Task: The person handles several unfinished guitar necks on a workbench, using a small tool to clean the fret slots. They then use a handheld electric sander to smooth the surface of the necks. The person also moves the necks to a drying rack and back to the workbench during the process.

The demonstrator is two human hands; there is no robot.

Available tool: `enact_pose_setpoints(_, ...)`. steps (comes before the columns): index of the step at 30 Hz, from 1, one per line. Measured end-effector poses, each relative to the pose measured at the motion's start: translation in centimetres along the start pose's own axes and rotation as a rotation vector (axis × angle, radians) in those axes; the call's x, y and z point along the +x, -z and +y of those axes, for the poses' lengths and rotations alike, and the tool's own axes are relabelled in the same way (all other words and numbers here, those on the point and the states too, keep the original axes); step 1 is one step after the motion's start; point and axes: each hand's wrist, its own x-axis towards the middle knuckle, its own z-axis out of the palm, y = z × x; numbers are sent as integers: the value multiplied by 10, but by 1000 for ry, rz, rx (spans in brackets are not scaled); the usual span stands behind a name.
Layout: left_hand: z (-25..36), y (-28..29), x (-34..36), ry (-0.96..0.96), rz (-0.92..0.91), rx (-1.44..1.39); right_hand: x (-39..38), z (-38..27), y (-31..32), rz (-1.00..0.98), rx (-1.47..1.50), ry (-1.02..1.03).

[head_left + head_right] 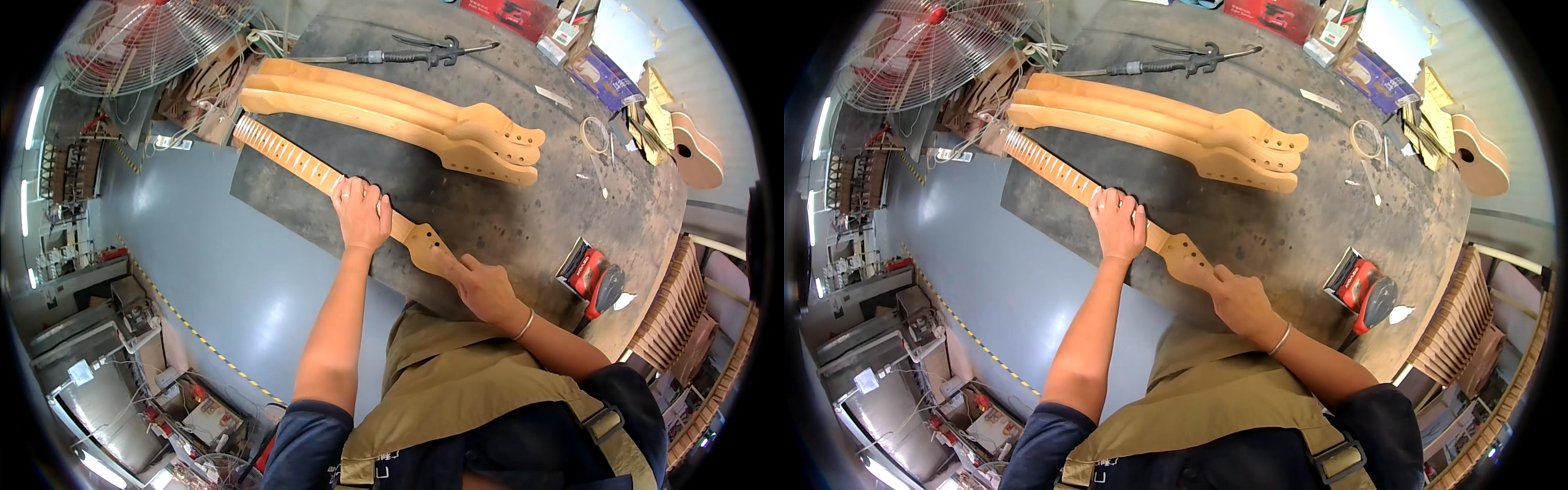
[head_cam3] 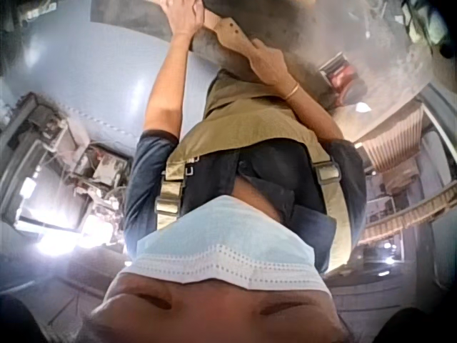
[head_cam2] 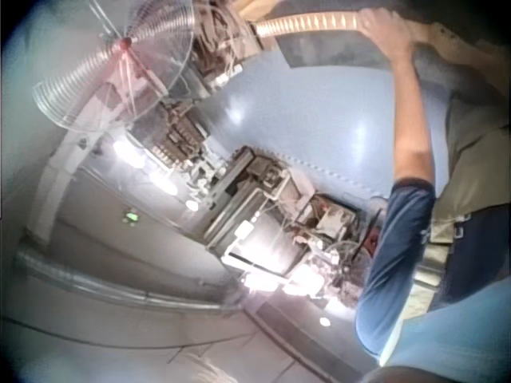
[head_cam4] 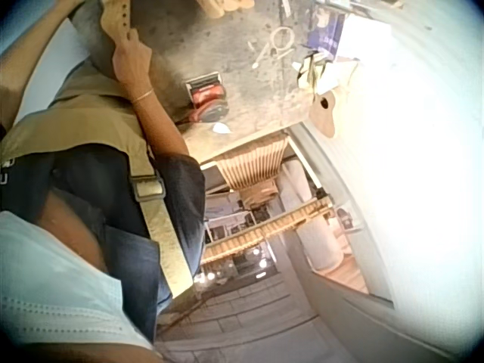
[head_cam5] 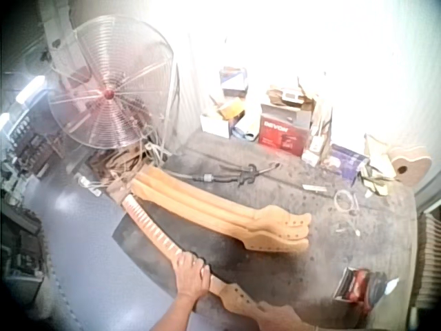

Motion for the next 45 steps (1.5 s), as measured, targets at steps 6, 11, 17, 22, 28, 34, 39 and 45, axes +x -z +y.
enact_pose_setpoints(6, 1, 3, 2, -12, -10, -4, 8, 3, -27, 97, -32, -12)
enact_pose_setpoints(11, 0, 1, 3, -21, 9, -9, 26, -1, -36, 151, -107, 19)
enact_pose_setpoints(17, 0, 0, 2, -28, -4, -6, 19, 0, -27, 84, -61, 36)
enact_pose_setpoints(22, 1, -3, 2, -28, -11, -9, 29, 6, -43, 67, -19, 68)
enact_pose_setpoints(28, 1, -1, 3, -35, 6, -15, 31, 8, -30, 14, 70, 63)
enact_pose_setpoints(34, 1, -1, -1, -28, -10, -14, 25, 6, -20, -42, 92, 20)
enact_pose_setpoints(39, 2, -1, 3, -14, -12, -8, 36, 13, -39, -8, 148, 33)
enact_pose_setpoints(45, 3, -3, 0, -14, -20, -12, 31, 18, -46, 7, 213, 12)
